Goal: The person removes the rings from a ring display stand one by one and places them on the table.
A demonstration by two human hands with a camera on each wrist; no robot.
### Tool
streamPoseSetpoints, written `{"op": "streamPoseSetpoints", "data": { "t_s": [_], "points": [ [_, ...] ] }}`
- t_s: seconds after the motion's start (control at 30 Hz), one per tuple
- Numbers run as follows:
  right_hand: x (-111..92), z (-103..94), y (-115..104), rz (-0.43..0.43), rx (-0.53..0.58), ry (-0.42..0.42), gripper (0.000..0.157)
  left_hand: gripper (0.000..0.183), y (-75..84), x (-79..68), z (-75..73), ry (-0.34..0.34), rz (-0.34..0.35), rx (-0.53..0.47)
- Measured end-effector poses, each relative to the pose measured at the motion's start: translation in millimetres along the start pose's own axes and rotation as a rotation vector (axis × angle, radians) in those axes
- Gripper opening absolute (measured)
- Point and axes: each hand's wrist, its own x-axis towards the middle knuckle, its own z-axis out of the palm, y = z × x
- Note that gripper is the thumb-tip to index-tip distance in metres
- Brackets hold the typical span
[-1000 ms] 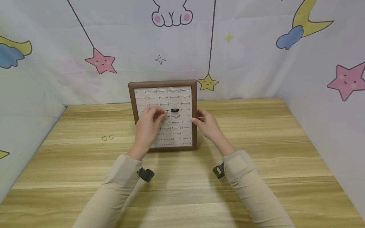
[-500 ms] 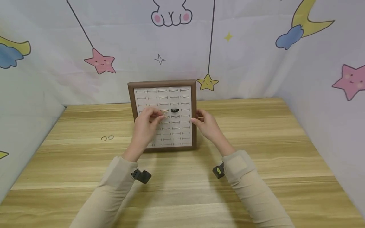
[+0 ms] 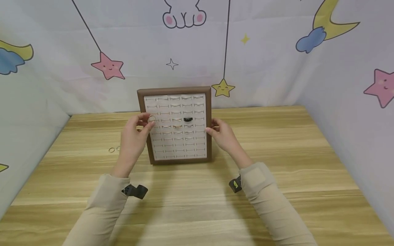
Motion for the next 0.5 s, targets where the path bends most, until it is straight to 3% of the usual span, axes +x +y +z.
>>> {"op": "streamPoseSetpoints", "data": {
  "t_s": [0.5],
  "points": [
    [0,-0.1,0,0.003,0.020,0.006,0.055,0.035,-84.1,5.9,-55.1,0.077,-0.127,0.181]
  ]
}}
